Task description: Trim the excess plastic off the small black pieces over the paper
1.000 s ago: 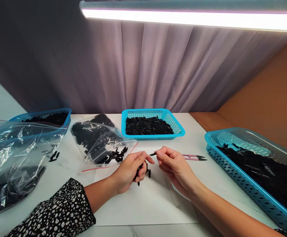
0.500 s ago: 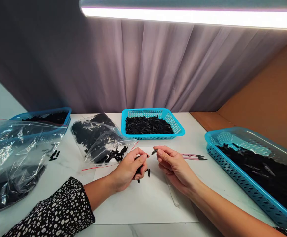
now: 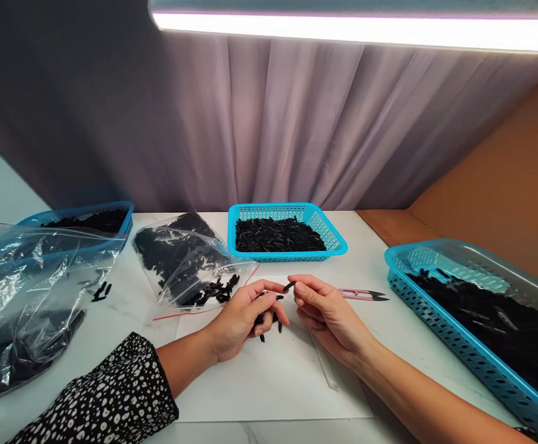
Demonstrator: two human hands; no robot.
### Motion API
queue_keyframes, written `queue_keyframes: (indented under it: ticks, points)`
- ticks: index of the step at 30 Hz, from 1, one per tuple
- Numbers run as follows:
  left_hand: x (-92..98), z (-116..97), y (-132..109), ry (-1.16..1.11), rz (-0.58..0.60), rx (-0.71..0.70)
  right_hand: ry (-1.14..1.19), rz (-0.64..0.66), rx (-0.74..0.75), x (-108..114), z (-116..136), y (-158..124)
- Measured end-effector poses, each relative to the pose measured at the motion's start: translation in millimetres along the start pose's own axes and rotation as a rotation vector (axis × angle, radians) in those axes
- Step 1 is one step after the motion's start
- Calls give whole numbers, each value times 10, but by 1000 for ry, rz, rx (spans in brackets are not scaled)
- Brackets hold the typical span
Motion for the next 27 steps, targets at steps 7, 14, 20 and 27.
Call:
queue_keyframes:
  ticks: [7, 14, 20, 27]
  points:
    - [-10, -14, -8, 114, -25, -45, -16, -14, -10, -7, -13, -14]
    - [15, -62, -18, 160, -70, -69, -25, 4, -15, -32, -27, -19]
    - [25, -62, -24, 112, -79, -67, -44, -6, 1, -27, -5, -21]
    - [-3, -61, -28, 113, -55, -57, -46, 11, -10, -38, -21, -30]
Point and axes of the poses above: each hand's wrist, its own y-axis towards the middle knuckle, its own x-axis out of the back of the hand, z = x × y, the point moved 9 cm from there along y, towards the middle knuckle, and after that the axes turned 7 degrees about y, right-handed, at the moved point
